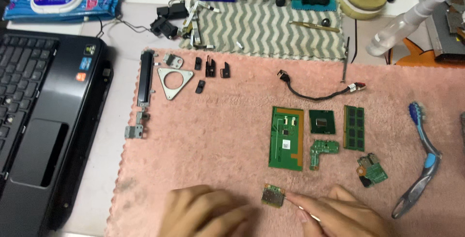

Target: The person cleans small electronic components, including a wireless card and a USB module, using a toothbrush. They scrub the gold contacts and surfaces of the components while holding them over a pink towel on a desk.

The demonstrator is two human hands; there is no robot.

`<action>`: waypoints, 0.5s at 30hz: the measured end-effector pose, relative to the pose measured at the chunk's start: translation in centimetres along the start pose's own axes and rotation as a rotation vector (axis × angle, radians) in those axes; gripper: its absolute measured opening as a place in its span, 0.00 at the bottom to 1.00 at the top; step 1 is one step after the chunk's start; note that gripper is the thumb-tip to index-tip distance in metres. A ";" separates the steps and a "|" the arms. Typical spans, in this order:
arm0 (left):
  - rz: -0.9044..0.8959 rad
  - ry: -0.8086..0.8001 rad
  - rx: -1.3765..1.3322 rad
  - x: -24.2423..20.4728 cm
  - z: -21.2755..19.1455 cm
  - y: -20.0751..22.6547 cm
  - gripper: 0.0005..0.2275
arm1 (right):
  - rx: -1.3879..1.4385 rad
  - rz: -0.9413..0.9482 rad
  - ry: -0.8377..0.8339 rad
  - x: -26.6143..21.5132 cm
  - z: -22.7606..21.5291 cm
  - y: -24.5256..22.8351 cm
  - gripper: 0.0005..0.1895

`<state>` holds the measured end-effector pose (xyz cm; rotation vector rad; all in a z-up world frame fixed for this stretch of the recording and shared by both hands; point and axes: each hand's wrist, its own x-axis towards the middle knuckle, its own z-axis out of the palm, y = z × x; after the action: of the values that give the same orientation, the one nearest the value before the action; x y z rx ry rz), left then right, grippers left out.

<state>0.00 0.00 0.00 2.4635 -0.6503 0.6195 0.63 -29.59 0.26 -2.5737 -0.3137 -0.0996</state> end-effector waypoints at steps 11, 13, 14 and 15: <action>-0.045 0.019 0.175 0.8 2.9 3.6 0.13 | 0.101 -0.221 0.071 1.6 -0.7 -1.2 0.10; -0.036 0.014 0.187 0.6 2.9 3.7 0.13 | 0.142 -0.260 0.037 1.5 -0.6 -0.9 0.10; -0.052 0.007 0.207 0.6 2.8 3.9 0.13 | 0.127 -0.279 0.049 1.6 -0.7 -1.1 0.11; -0.068 -0.001 0.229 0.5 2.7 4.0 0.13 | 0.114 -0.298 0.062 1.7 -0.9 -1.3 0.12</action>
<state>-1.03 -4.78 -0.35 2.6846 -0.5187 0.6998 1.94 -28.62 1.94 -2.3902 -0.6590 -0.2614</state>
